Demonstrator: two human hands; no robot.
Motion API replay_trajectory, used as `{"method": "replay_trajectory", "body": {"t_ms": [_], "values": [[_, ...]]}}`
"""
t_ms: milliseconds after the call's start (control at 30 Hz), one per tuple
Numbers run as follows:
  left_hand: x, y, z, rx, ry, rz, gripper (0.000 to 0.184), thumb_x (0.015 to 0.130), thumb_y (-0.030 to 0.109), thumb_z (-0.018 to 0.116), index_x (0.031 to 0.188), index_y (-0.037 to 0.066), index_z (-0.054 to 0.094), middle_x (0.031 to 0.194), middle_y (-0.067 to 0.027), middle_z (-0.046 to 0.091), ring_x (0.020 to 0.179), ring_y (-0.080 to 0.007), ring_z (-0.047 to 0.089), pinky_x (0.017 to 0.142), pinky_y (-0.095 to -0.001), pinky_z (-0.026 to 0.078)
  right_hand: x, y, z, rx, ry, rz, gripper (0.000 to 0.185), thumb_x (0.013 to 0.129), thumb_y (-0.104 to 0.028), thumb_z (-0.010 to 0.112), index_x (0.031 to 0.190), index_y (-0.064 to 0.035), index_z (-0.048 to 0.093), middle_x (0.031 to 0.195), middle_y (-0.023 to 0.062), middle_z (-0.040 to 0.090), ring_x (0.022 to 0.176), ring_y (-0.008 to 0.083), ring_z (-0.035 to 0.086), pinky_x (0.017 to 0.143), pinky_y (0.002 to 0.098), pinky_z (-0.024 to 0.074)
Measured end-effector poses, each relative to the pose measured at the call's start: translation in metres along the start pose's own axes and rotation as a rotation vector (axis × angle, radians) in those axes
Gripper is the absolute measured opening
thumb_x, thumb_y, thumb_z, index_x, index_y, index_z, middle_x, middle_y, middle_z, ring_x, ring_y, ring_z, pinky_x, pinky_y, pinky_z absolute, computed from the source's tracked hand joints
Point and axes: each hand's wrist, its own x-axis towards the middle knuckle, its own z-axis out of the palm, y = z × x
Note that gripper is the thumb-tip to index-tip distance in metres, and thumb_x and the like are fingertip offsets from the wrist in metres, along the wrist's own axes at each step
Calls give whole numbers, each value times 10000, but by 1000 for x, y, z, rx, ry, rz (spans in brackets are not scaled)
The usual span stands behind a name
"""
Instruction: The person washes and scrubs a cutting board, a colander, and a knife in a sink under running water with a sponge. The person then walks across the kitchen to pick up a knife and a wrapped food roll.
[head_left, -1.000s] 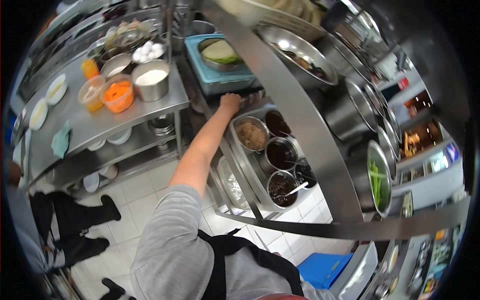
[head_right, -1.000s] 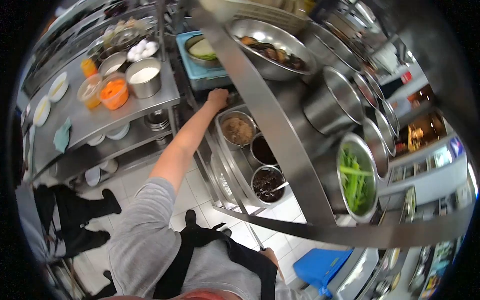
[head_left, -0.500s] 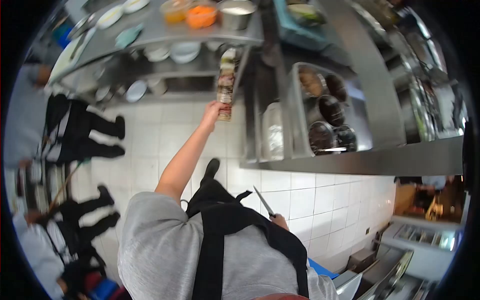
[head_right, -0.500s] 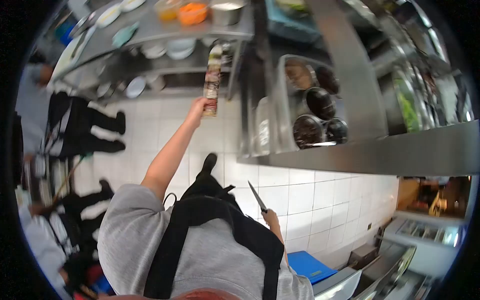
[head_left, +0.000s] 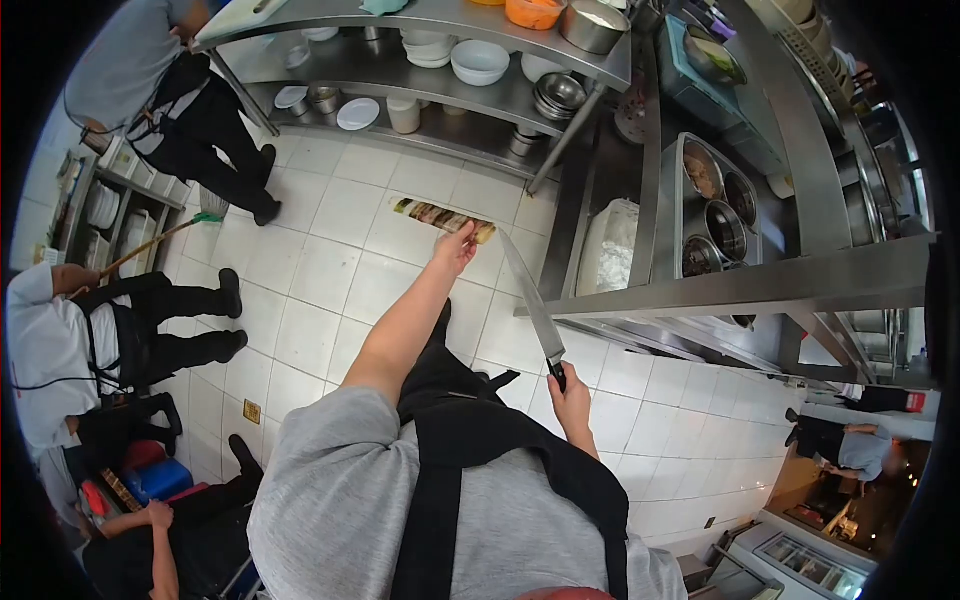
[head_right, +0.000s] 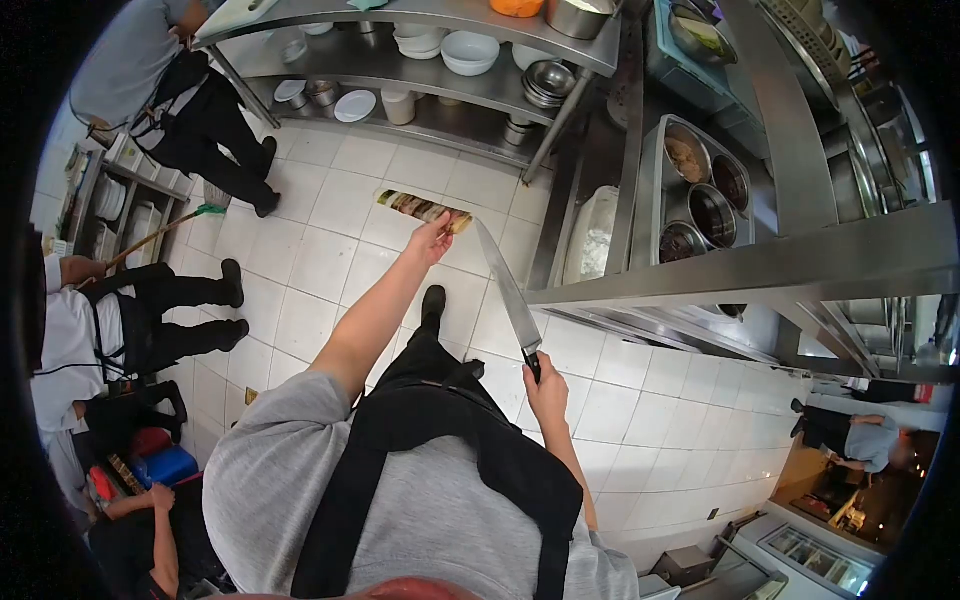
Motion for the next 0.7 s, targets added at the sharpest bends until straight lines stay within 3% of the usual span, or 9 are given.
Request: {"method": "replay_trajectory", "body": {"t_ms": [100, 400, 467, 533, 567, 667, 700], "values": [[5, -3, 1, -4, 38, 49, 312, 746, 193, 707, 960, 80, 510, 828, -48, 554, 659, -148, 510, 512, -235, 452, 1, -6, -3, -32, 18, -41, 303, 803, -237, 576, 1042, -62, 510, 705, 181, 602, 637, 363, 587, 561, 417, 449], [3, -8, 3, -18, 26, -24, 232, 768, 216, 687, 890, 92, 534, 826, -41, 551, 694, -143, 512, 539, -219, 448, -7, -18, -10, -89, 14, -25, 325, 786, -233, 586, 1057, -71, 507, 756, 170, 610, 683, 348, 597, 592, 425, 460], [-13, -8, 10, 35, 6, 16, 221, 767, 213, 686, 877, 89, 540, 784, -22, 556, 642, -115, 508, 514, -205, 437, -6, -17, -11, -96, 23, -51, 347, 779, -231, 590, 1076, -77, 498, 768, 169, 611, 689, 349, 598, 596, 428, 461], [-25, -7, 17, 319, -2, 162, 206, 757, 194, 690, 846, 77, 546, 687, 3, 547, 552, -88, 494, 470, -191, 406, -1, -20, -13, -82, 41, -116, 441, 763, -228, 621, 1136, -81, 436, 684, 185, 591, 650, 380, 584, 571, 433, 449], [-31, -8, 21, 381, -107, 227, 191, 746, 187, 696, 809, 61, 566, 623, 14, 550, 475, -71, 465, 438, -186, 372, 4, -24, -16, -93, -24, -66, 594, 739, -176, 616, 1254, -107, 326, 657, 188, 579, 648, 390, 581, 581, 444, 452], [-60, -20, 42, 615, -325, 377, 195, 749, 203, 695, 821, 45, 605, 664, -8, 593, 479, -64, 472, 441, -193, 364, 30, -38, -11, 43, -12, -15, 731, 718, -104, 586, 1342, -129, 206, 660, 203, 565, 651, 399, 576, 589, 454, 446], [-61, -28, 47, 672, -387, 417, 209, 751, 210, 694, 843, 40, 617, 686, -13, 606, 488, -63, 481, 447, -195, 371, 41, -41, -6, 48, 19, -108, 817, 703, -52, 555, 1383, -144, 112, 700, 220, 562, 672, 404, 571, 596, 457, 440]]}}
